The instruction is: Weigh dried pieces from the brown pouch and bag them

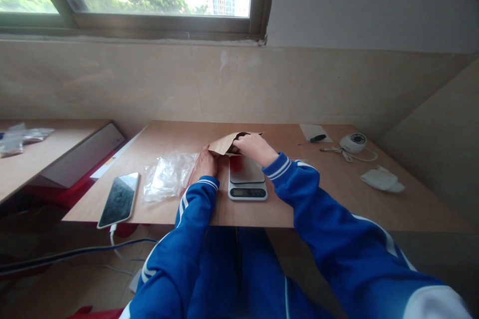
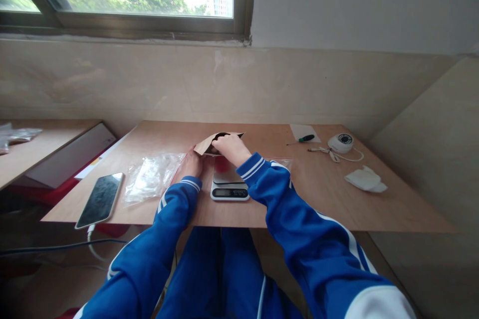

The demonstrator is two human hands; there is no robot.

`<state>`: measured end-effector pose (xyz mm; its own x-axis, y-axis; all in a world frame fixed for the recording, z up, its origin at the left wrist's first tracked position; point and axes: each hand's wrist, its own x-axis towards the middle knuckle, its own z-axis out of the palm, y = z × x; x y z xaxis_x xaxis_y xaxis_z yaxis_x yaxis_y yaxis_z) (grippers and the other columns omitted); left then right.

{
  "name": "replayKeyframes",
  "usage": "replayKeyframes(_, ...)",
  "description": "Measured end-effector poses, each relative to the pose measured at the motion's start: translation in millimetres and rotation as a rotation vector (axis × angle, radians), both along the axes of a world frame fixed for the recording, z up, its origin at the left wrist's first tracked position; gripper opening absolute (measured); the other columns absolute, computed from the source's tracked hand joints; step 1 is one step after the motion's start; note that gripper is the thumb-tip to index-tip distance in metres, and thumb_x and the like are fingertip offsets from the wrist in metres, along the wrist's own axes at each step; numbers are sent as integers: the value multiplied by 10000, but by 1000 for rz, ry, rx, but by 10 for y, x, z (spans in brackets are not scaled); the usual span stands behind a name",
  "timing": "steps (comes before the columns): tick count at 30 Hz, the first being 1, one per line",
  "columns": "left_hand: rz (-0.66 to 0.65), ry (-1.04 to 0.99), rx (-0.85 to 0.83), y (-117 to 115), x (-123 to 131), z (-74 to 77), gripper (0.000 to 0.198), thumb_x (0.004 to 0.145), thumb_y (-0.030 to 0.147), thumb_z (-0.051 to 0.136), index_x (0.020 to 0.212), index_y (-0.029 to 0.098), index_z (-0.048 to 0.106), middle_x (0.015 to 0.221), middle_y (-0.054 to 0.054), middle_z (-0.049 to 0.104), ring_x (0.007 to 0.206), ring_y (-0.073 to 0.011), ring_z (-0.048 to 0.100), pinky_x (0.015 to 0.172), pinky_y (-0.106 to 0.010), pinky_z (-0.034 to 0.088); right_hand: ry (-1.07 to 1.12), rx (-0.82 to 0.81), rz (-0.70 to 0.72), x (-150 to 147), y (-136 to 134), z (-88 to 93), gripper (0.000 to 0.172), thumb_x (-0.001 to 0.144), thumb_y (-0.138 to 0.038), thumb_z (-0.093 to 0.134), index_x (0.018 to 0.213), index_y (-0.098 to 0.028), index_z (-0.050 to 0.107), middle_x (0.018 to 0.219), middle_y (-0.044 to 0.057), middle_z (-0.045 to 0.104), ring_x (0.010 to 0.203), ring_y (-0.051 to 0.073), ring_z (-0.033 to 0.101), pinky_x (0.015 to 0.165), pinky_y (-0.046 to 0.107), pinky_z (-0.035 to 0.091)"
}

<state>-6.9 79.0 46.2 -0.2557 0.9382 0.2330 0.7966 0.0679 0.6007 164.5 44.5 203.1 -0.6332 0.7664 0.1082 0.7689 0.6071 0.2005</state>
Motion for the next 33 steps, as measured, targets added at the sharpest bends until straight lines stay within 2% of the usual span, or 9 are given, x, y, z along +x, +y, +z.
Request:
replayKeyframes(5, -23, 19, 27, -22, -9, -3, 526, 879, 278, 493, 1340, 93, 320, 1309, -225, 526, 1242, -312, 490, 994, -420, 397, 152, -3, -1, 139, -42, 136, 211, 916, -164, 493, 1075, -155, 632, 1071, 120, 669, 978, 233, 636, 778, 287, 453)
replayKeyframes(8, -23, 21, 60, -1, -23, -28, 540, 863, 280, 516, 1345, 123, 331, 1325, -208, 513, 1244, -307, 491, 1000, -413, 402, 440, -28, -29, 359, -56, 214, 169, 903, -223, 539, 1027, -180, 646, 1017, 68, 679, 929, 193, 629, 770, 256, 444)
replayKeyframes(10, -6, 17, 56, 27, -30, -51, 562, 845, 282, 542, 1350, 144, 338, 1320, -199, 517, 1240, -308, 497, 988, -417, 413, 684, -39, -70, 522, -78, 180, 187, 881, -309, 578, 995, -184, 658, 914, 37, 689, 825, 174, 628, 719, 245, 446)
replayKeyframes(12, 16, 11, 37, 52, -32, -73, 548, 836, 296, 554, 1328, 144, 369, 1273, -200, 547, 1209, -321, 520, 964, -440, 430, 863, -71, -121, 638, -107, 34, 257, 849, -397, 606, 966, -177, 669, 807, 20, 682, 709, 161, 605, 645, 241, 437)
replayKeyframes(15, 38, 22, 3, 66, -28, -88, 468, 849, 349, 535, 1247, 122, 441, 1185, -213, 585, 1164, -339, 547, 933, -458, 442, 956, -211, -139, 649, -122, -370, 311, 813, -462, 622, 899, -169, 679, 742, 15, 671, 635, 150, 574, 581, 238, 410)
replayKeyframes(18, 46, 45, -18, 60, -24, -83, 455, 863, 363, 519, 1215, 84, 452, 1175, -240, 580, 1164, -337, 543, 924, -437, 439, 1004, -283, -153, 507, -78, -822, 302, 808, -445, 631, 886, -157, 677, 763, 28, 686, 638, 147, 579, 595, 239, 417)
replayKeyframes(21, 41, 57, -21, 57, -20, -76, 472, 870, 360, 516, 1233, 70, 428, 1190, -248, 572, 1169, -330, 538, 916, -423, 438, 1016, -300, -180, 372, -7, -1101, 268, 813, -411, 631, 886, -157, 680, 804, 47, 707, 667, 158, 607, 641, 253, 441)
replayKeyframes(28, 55, 102, -21, 63, 0, -85, 466, 887, 372, 491, 1228, 61, 427, 1195, -253, 561, 1187, -333, 523, 918, -406, 424, 1020, -232, -188, 368, 60, -1164, 219, 826, -368, 630, 942, -189, 681, 898, 53, 729, 821, 198, 670, 726, 280, 482)
replayKeyframes(33, 44, 97, 1, 61, 6, -99, 480, 899, 377, 480, 1225, 29, 428, 1191, -286, 552, 1186, -346, 510, 927, -419, 405, 903, -248, -185, 269, 58, -1228, 186, 842, -315, 632, 981, -203, 685, 961, 59, 738, 905, 199, 682, 827, 307, 489)
